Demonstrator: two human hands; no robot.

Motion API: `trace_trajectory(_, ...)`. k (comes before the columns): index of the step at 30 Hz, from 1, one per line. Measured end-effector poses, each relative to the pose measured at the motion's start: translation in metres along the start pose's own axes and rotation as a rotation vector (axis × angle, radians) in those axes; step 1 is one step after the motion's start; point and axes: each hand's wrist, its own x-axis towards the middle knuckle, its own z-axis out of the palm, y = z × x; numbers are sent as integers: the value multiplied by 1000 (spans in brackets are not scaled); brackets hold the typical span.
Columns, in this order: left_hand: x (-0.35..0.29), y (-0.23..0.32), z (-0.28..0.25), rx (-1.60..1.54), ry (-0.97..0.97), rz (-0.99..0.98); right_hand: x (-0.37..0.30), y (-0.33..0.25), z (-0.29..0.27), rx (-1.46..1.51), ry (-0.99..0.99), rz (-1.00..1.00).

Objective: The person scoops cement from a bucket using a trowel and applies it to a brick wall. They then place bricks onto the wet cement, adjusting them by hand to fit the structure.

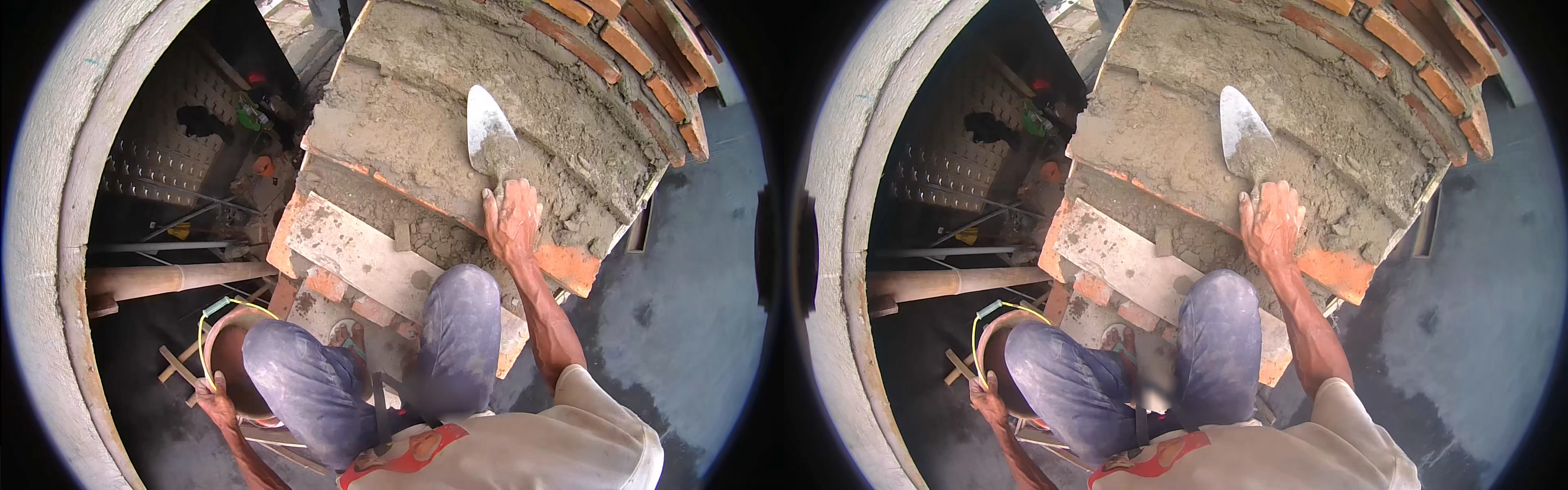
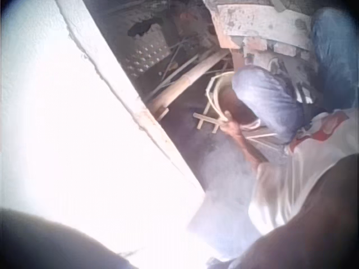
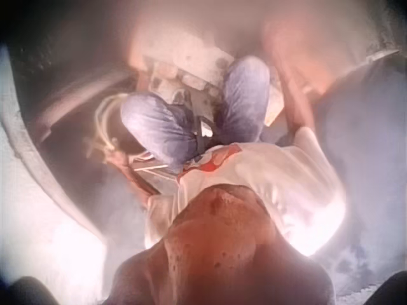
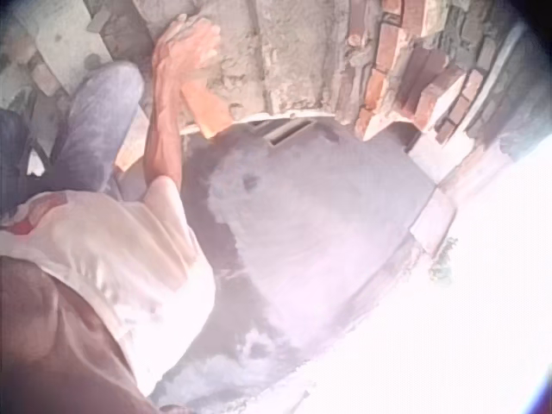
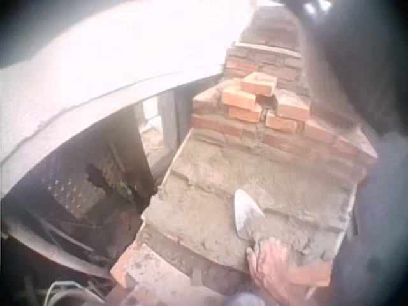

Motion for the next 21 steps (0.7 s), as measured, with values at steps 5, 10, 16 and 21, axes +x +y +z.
trace_trajectory(5,39,115,22,104,-186,212,-4,5,3,-17,79,-37)
trace_trajectory(10,69,221,35,125,-437,301,-6,8,-4,17,73,-9)
trace_trajectory(16,93,287,47,112,-676,464,-7,12,-6,131,60,30)
trace_trajectory(21,82,332,51,-69,-689,530,-13,11,-5,201,89,49)
